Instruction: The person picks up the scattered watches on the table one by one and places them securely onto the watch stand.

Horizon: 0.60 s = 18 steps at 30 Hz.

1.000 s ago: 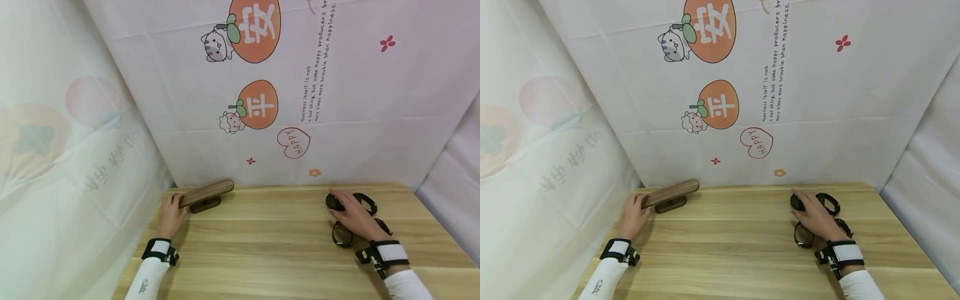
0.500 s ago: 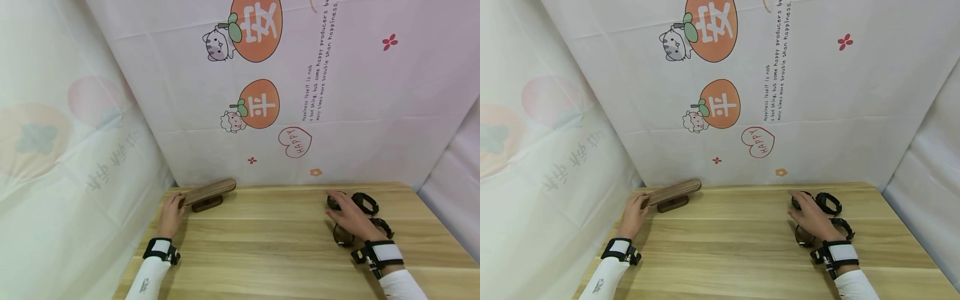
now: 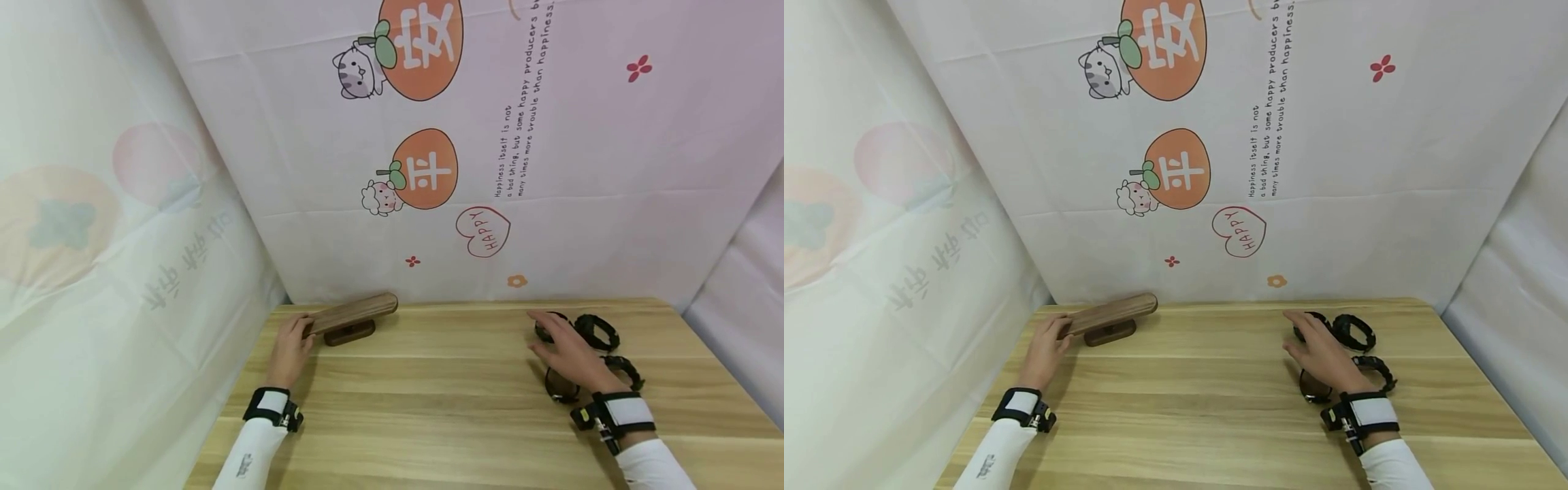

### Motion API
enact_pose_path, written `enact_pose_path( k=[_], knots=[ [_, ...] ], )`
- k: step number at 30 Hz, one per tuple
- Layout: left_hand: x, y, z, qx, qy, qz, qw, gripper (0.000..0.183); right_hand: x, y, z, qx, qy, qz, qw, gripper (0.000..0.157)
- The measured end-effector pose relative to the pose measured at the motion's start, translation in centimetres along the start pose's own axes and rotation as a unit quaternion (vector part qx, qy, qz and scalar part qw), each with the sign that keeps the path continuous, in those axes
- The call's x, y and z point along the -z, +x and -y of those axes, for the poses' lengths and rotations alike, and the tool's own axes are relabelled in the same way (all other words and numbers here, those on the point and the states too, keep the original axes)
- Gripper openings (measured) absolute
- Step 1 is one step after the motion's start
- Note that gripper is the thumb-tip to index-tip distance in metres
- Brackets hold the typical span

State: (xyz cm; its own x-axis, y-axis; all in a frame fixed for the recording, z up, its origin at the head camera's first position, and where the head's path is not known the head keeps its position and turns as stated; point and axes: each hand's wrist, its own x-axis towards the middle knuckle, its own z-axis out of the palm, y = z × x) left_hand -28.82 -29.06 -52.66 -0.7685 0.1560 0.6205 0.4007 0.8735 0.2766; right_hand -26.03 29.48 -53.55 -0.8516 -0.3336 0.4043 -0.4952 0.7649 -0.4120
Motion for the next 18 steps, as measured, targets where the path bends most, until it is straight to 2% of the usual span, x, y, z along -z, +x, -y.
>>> enact_pose_path(
  k=[9, 18],
  knots=[
    [-0.7, 0.2, -1.2, 0.000, -0.006, 0.018, 0.9998, 0.036, -0.2, -0.1, 0.1, -0.007, 0.006, 0.007, 1.000, 0.069],
    [-1.8, 0.4, -2.2, -0.026, -0.014, 0.000, 0.9996, 0.038, -0.8, 0.5, 0.3, -0.010, 0.024, 0.016, 1.000, 0.069]
  ],
)
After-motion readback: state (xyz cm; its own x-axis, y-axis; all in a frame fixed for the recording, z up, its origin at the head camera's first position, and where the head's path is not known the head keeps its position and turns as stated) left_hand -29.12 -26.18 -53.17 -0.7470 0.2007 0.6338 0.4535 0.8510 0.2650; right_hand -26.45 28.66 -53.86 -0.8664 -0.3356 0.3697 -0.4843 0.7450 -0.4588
